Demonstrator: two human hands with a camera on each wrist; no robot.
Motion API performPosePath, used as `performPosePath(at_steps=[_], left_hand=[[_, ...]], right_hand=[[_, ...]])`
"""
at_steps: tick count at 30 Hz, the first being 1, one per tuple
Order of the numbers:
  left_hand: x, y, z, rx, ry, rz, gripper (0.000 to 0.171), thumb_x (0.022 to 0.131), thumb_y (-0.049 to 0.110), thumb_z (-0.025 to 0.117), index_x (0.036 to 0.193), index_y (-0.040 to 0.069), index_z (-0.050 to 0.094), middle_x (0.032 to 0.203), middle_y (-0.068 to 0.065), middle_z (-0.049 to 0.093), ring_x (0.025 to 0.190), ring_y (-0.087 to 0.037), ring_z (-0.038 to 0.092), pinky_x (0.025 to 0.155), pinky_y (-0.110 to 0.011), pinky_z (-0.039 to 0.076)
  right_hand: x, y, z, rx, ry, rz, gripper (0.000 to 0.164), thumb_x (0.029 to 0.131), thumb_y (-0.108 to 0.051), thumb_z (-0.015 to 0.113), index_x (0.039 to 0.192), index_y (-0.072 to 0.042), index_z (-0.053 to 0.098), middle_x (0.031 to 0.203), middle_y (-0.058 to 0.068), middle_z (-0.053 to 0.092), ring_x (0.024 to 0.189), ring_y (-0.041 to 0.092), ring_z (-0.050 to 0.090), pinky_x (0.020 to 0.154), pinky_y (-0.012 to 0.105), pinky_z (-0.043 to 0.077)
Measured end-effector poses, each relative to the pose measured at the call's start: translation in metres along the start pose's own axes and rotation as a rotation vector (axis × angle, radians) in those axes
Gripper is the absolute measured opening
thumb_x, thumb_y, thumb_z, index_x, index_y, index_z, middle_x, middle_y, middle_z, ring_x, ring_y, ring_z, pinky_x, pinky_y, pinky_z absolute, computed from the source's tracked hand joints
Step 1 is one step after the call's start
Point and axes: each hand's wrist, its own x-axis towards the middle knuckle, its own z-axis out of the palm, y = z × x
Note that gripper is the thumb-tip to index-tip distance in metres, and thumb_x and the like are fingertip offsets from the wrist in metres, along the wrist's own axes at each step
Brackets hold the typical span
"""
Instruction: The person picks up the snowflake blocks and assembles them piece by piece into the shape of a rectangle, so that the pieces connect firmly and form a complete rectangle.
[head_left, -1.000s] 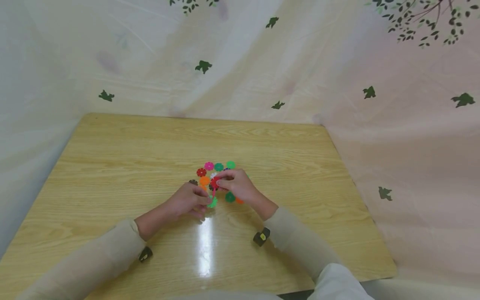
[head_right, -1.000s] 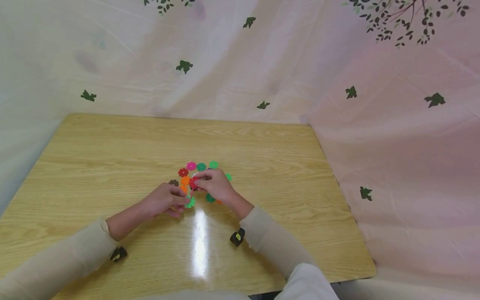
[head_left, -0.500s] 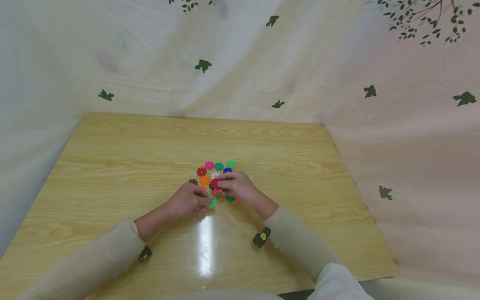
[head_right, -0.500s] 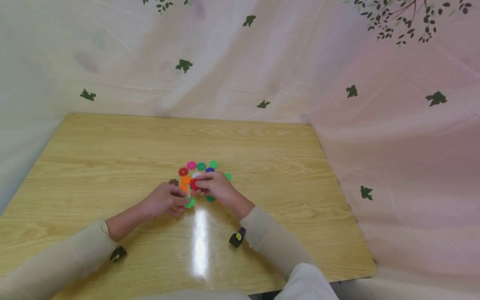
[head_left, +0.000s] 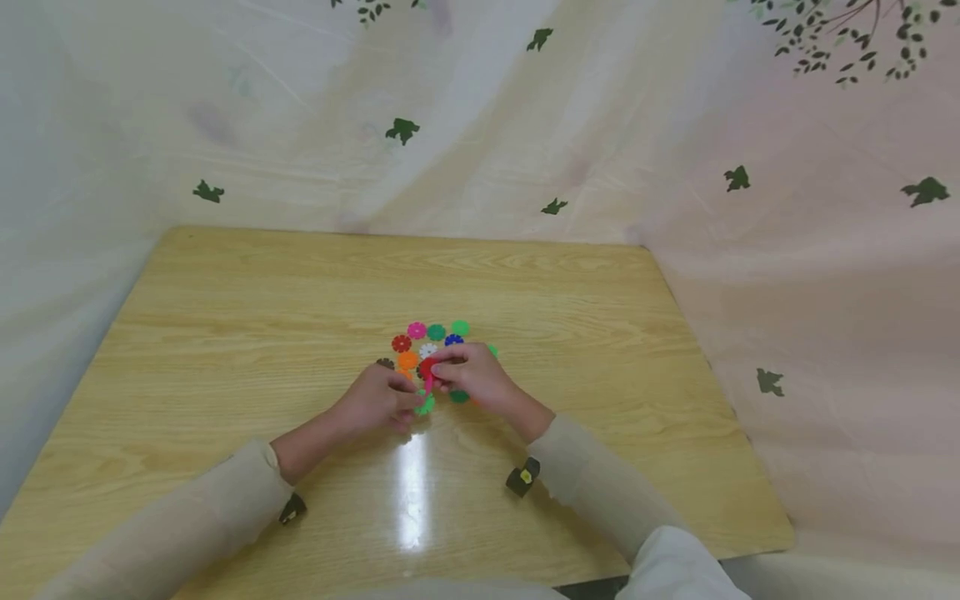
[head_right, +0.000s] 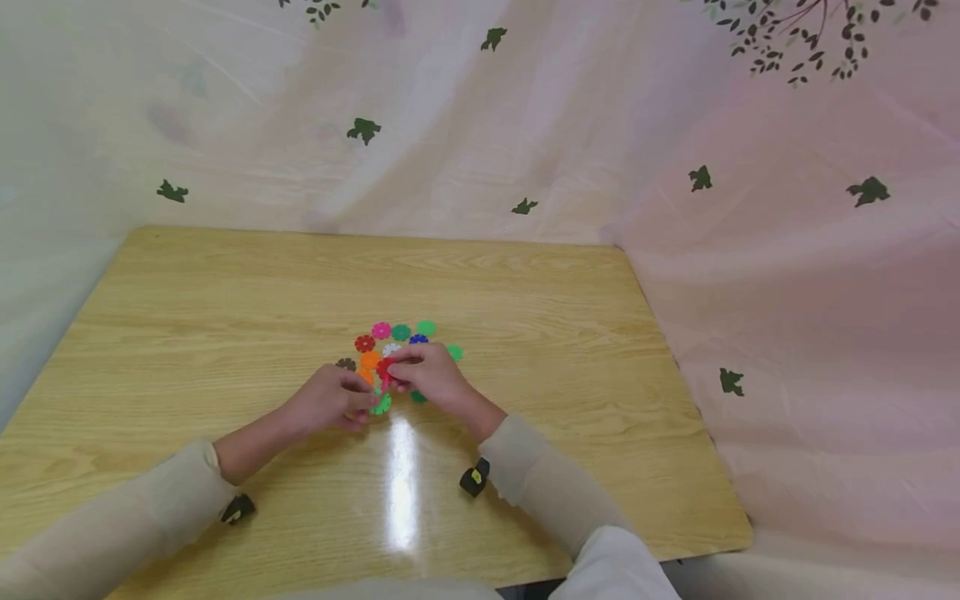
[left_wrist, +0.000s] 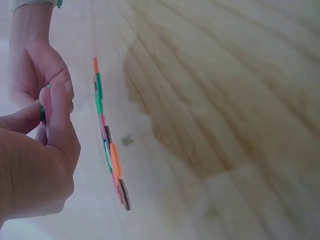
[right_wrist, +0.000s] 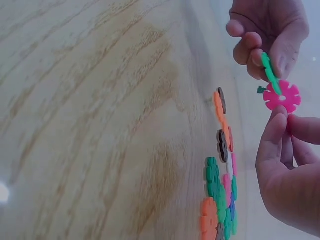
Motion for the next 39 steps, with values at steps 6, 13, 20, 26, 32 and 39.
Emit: performPosePath(at_steps=[6, 13, 20, 26, 32, 39], left_hand=[[0.002, 0.004, 0.002, -0.09, 0.014, -0.067, 0.017, 0.091, 0.006, 0.072, 0.101, -0.009, 0.07, 0.086, -0.018, 0.072, 0.072, -0.024, 0.07, 0.069, -0.037, 0.064], [0.004, -0.002, 0.004, -0.19, -0.018, -0.124, 0.019, 0.093, 0.005, 0.07, 0.104, -0.009, 0.065, 0.087, -0.016, 0.07, 0.072, -0.025, 0.07, 0.069, -0.041, 0.064], [0.006, -0.001, 0.002, -0.171, -0.028, -0.146, 0.032, 0.098, 0.012, 0.063, 0.121, -0.009, 0.058, 0.091, -0.019, 0.067, 0.074, -0.03, 0.069, 0.064, -0.045, 0.064], [0.01, -0.001, 0.002, -0.116, -0.039, -0.133, 0.039, 0.1, 0.019, 0.06, 0.127, -0.008, 0.053, 0.094, -0.02, 0.067, 0.073, -0.03, 0.07, 0.061, -0.042, 0.063], [0.014, -0.003, 0.004, -0.138, -0.079, -0.119, 0.027, 0.104, 0.019, 0.055, 0.116, -0.005, 0.056, 0.089, -0.019, 0.062, 0.062, -0.031, 0.069, 0.057, -0.048, 0.062], [0.015, -0.002, 0.004, -0.145, -0.07, -0.088, 0.021, 0.106, 0.014, 0.052, 0.11, -0.006, 0.057, 0.082, -0.012, 0.055, 0.06, -0.025, 0.064, 0.058, -0.05, 0.062]], right_hand=[[-0.001, 0.001, 0.002, -0.041, 0.05, -0.041, 0.021, 0.096, -0.003, 0.067, 0.115, 0.005, 0.071, 0.088, 0.012, 0.073, 0.071, 0.014, 0.068, 0.072, 0.032, 0.063], [-0.003, 0.003, 0.006, -0.043, 0.098, -0.033, 0.02, 0.094, 0.0, 0.066, 0.112, 0.007, 0.073, 0.087, 0.014, 0.075, 0.07, 0.013, 0.069, 0.07, 0.029, 0.063], [-0.004, 0.007, 0.005, -0.063, 0.04, -0.017, 0.017, 0.094, 0.0, 0.067, 0.11, 0.004, 0.073, 0.085, 0.011, 0.072, 0.069, 0.014, 0.068, 0.069, 0.03, 0.062], [-0.003, 0.009, 0.005, -0.078, 0.023, -0.018, 0.016, 0.093, 0.001, 0.068, 0.108, 0.002, 0.072, 0.09, 0.01, 0.069, 0.072, 0.016, 0.068, 0.072, 0.034, 0.063], [-0.002, 0.009, 0.004, -0.107, -0.003, -0.015, 0.015, 0.093, 0.001, 0.068, 0.108, 0.002, 0.072, 0.091, 0.01, 0.069, 0.072, 0.018, 0.068, 0.07, 0.033, 0.063], [-0.003, 0.012, -0.015, -0.478, 0.04, -0.09, 0.019, 0.097, -0.01, 0.065, 0.114, -0.004, 0.073, 0.095, 0.004, 0.072, 0.085, 0.015, 0.067, 0.072, 0.026, 0.059]])
